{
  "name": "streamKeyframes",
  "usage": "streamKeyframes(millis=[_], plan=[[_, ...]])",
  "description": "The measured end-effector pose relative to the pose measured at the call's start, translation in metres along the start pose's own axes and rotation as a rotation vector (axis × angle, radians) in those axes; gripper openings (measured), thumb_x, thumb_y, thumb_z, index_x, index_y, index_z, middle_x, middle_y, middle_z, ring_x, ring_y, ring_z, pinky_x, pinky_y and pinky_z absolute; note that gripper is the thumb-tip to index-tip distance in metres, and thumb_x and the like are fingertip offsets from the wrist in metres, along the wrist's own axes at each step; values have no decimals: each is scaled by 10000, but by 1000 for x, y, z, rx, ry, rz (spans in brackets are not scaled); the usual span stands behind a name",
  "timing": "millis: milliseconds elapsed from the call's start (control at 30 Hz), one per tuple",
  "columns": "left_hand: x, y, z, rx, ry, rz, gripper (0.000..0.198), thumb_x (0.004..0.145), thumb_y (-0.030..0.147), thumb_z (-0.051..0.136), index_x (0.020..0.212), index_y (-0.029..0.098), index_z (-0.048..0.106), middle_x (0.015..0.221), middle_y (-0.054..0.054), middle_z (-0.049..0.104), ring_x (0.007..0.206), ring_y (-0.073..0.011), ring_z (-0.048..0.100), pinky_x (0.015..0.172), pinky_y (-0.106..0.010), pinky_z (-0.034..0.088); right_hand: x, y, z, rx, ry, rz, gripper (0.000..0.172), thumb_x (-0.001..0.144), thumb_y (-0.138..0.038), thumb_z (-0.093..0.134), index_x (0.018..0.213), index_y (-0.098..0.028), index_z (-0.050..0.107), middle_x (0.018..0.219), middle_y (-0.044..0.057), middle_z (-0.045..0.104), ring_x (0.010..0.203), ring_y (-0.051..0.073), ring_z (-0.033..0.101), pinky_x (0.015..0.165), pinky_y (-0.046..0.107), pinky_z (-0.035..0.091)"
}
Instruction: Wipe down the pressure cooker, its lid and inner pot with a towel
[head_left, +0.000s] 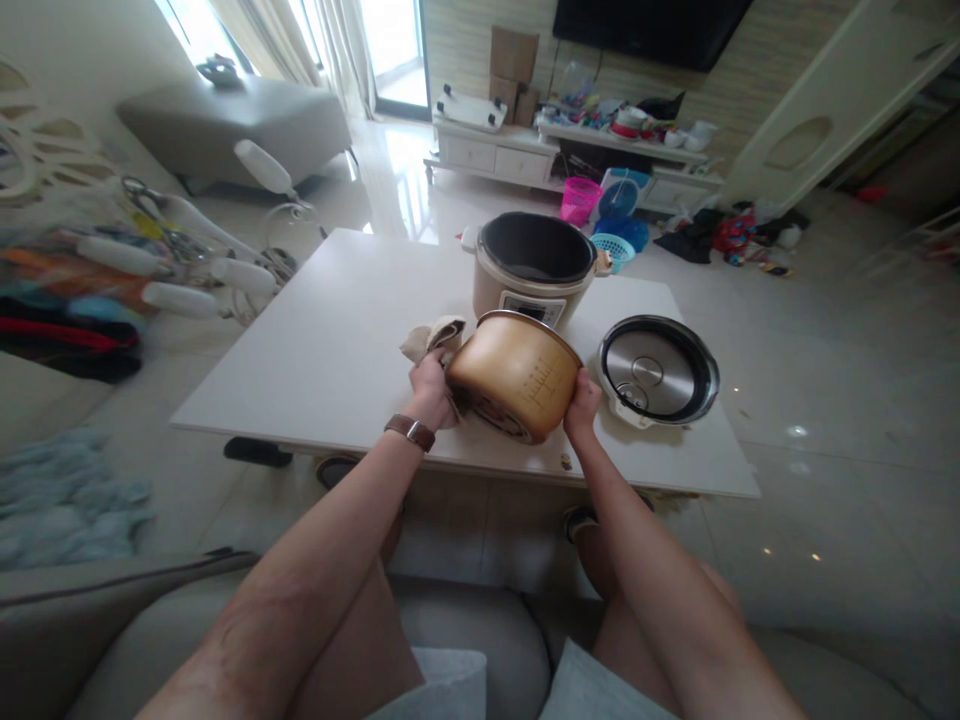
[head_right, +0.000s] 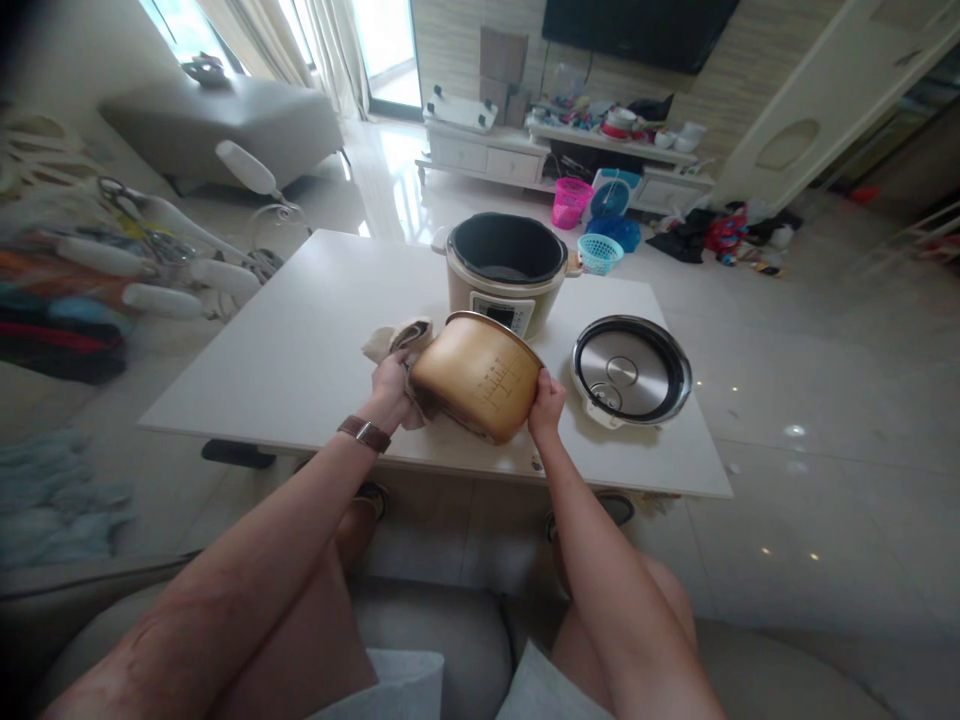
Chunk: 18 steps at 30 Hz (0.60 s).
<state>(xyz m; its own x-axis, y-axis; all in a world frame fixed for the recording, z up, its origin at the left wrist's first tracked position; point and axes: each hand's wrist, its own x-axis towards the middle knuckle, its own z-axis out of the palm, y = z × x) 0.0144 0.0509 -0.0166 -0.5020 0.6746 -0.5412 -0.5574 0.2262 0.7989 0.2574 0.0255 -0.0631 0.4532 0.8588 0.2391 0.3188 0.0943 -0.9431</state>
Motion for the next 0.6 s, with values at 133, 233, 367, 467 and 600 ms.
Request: streamKeyframes(millis=[133,233,367,467,600], plan=[[5,-5,-5,48,-43,145,303,736,279,769,1018,169,777,1041,-87,801,1055,-280,746,942,-413,615,0,-1,1,3,-65,-44,709,914,-934,335,690,-265,411,653,-35,425,674,158,394,628,320,335],[7,-3,-9,132,-96,383,370,742,344,775,1080,196,803,1103,-79,811,1152,-299,732,1025,-419,588,-2,-2,2,-29,-108,-71,687,975,-880,276,810,-251,497,757,-11,529,778,191,491,730,340,397],[2,5,-11,227,-132,622,348,770,375,764,1052,179,821,1146,-91,820,1201,-316,723,1099,-413,545,-4,-15,3,-42,-140,-125,577,1030,-771,312,916,-249,531,840,2,554,841,204,510,799,348,406],[-8,6,-10,273,-176,691,299,797,376,749,999,169,824,1103,-97,830,1184,-322,731,1102,-423,544,0,-35,1,-1,-100,-144,521,1015,-725,392,922,-240,559,845,1,552,838,194,507,785,325,405],[-21,1,-9,391,-270,780,291,819,380,748,1008,174,827,1096,-103,839,1145,-322,746,1081,-438,567,8,-58,-7,10,-89,-79,579,940,-781,496,708,-253,446,676,-41,402,677,147,387,634,294,325]])
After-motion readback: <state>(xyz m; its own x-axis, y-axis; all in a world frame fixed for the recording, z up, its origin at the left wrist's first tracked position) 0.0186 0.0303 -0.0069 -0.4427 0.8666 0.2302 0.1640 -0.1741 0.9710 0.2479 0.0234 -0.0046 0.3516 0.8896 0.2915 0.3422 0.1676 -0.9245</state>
